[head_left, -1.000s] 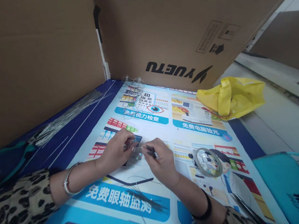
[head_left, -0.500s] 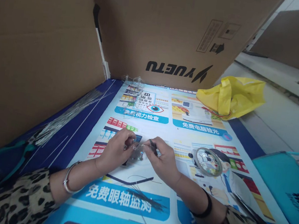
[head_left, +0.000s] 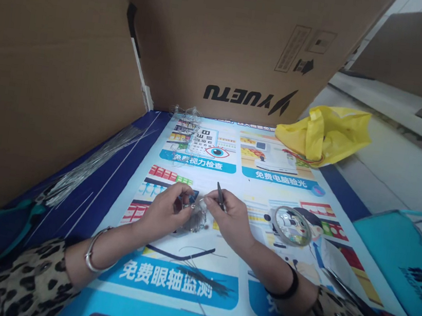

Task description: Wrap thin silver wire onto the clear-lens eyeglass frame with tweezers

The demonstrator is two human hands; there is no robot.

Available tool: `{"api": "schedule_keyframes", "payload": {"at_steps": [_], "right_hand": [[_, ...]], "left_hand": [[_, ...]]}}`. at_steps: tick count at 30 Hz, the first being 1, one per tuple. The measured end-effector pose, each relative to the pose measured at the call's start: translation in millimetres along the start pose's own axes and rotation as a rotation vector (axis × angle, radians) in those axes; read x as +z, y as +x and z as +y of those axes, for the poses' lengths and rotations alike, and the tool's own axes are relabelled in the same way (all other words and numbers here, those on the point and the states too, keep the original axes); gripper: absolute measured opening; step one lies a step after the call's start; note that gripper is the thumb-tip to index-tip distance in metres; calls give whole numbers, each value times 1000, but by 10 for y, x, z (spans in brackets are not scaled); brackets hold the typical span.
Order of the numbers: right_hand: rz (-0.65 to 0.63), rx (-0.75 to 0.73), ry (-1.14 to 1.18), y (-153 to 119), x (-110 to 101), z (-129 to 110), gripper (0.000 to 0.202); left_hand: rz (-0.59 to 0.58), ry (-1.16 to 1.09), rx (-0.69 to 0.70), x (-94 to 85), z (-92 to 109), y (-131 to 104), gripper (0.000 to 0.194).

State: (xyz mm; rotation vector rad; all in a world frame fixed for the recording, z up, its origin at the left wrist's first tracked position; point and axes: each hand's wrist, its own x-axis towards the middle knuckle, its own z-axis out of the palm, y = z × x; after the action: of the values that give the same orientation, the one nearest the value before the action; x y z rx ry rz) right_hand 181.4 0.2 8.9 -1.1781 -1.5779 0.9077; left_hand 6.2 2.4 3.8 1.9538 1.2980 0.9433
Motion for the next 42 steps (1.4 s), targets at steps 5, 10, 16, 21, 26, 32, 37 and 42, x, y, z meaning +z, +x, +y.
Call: {"api": "schedule_keyframes", "payload": {"at_steps": [5,10,16,21,26,32,37,42], "right_hand": [[4,5,22,4,-1,4,11],[8,7,23,2,2,5,12],[3,-15,8,3,-1,20,12],[4,-32,-20,-4,-9,24,11],[31,-80,-98,-26,-10,-19,12],[16,-140,-174,-52,-11,-49,12],[16,-169,-190,-62,-8,-35,11],[8,-142,-180,-59,-10,-43,10]], "left_hand": [[-57,-111,-12,-40,-1,-7,19],[-59,-192,-18,-52,7,-1,20],[-53,-216,-24,-40,-2,-2,22],[-45,-222,-49,-41,20,3,21],[-43,-221,-36,-38,2,4,22],[-25,-191,-37,-36,6,-5,19],[-21,-189,-29,-33,-1,-7,20],[-26,-193,-29,-30,-23,-4,20]]}}
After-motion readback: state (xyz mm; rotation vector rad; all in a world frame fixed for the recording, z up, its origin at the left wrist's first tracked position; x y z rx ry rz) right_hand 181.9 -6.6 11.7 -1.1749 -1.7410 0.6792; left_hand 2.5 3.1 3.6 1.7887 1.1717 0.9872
